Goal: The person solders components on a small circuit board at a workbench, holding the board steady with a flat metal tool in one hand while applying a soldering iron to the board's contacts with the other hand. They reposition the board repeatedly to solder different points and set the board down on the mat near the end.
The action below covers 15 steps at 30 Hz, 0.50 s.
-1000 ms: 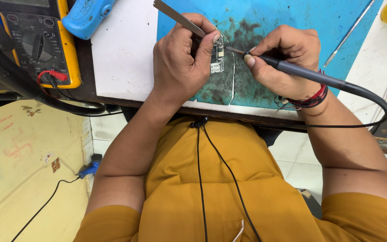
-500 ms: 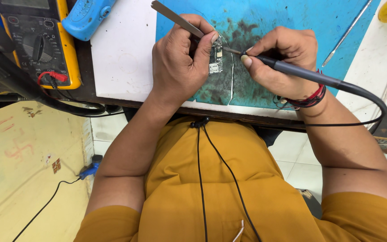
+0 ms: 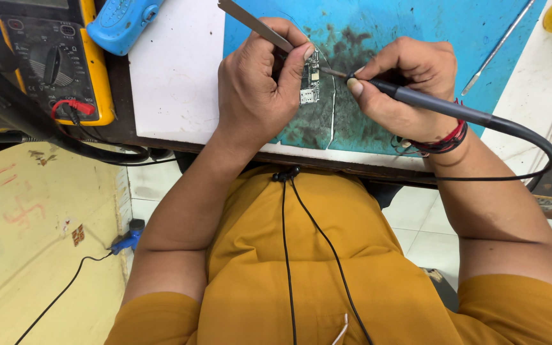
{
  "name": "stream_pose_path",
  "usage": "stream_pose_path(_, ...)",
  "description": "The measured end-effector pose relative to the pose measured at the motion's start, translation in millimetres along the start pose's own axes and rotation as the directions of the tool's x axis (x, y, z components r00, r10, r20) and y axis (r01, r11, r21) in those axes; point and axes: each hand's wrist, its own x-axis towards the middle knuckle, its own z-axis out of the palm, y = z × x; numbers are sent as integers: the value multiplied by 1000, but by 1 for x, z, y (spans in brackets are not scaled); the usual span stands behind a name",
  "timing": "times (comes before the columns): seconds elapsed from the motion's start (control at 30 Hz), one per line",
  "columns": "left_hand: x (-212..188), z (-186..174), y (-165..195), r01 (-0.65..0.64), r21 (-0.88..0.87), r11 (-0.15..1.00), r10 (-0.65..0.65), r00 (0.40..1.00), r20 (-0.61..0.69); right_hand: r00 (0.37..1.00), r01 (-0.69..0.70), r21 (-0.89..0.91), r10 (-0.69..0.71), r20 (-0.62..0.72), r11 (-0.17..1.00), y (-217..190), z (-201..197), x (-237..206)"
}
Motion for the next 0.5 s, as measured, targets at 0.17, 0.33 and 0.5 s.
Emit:
stream_pose_path(0.17,1,0,1,-1,-4,1000,1,1000,0,1000,1,9,-1,-1,1000,0,0,-1)
stream_pose_path(0.33,0,-1,2,4,-19,1000,-4,1000,-4,1000,22,0,-22,0,1000,0,-1,-1)
stream_pose_path(0.5,-1,-2,1,26,-50,998,-27,1000,-12,1000,4,7,-4,2,1000,1,0,-1)
